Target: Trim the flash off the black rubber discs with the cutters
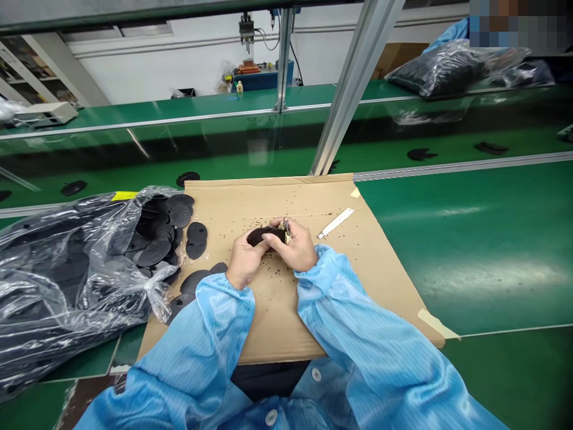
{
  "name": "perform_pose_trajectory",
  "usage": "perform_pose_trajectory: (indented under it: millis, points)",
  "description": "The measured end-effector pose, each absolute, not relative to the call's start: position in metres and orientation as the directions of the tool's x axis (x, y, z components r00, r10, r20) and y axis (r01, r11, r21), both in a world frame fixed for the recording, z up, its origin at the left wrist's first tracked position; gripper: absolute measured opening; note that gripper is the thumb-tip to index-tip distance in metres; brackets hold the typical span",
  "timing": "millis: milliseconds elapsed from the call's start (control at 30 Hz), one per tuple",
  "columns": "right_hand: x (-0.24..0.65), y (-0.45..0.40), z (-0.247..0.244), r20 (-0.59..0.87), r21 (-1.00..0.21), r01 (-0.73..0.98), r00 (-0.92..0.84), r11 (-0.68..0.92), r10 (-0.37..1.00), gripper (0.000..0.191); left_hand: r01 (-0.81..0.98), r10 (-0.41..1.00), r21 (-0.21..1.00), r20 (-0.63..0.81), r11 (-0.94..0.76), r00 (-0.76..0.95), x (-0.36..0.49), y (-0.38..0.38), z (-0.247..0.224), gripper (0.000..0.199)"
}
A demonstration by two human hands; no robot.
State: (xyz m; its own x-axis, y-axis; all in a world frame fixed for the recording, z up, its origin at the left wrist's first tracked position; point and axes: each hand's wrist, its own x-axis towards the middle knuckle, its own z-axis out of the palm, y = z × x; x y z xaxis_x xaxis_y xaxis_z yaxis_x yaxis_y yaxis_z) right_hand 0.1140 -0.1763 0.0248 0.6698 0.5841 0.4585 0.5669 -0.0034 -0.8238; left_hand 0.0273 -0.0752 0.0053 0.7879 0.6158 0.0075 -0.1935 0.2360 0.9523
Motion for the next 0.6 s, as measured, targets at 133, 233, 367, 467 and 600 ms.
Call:
perform_pose_trajectory:
  millis: [133, 233, 367, 467, 600]
  points:
    - [0.111, -0.173, 0.023, 0.458, -0.834, 0.551, 0.691, 0.003, 0.559, 0.028, -0.199, 0.633, 0.948, -0.004, 0.249, 0.774, 0.028, -0.08, 0.004, 0.03]
    - [0.111, -0.17, 0.02, 0.436, -0.839, 0.539, 0.743, -0.069, 0.508, 0.027, -0.209, 0.637, 0.927, -0.04, 0.311, 0.77, 0.028, -0.085, 0.003, 0.033]
    - [0.11, -0.165, 0.018, 0.437, -0.835, 0.538, 0.774, -0.112, 0.458, 0.027, -0.212, 0.631, 0.9, -0.085, 0.381, 0.771, 0.029, -0.089, 0.002, 0.038]
    - [0.109, -0.162, 0.019, 0.42, -0.84, 0.522, 0.797, -0.147, 0.433, 0.031, -0.203, 0.619, 0.883, -0.118, 0.424, 0.776, 0.029, -0.091, 0.004, 0.041]
    - [0.108, -0.159, 0.023, 0.407, -0.84, 0.509, 0.819, -0.186, 0.404, 0.037, -0.224, 0.608, 0.86, -0.119, 0.458, 0.785, 0.029, -0.093, 0.008, 0.045]
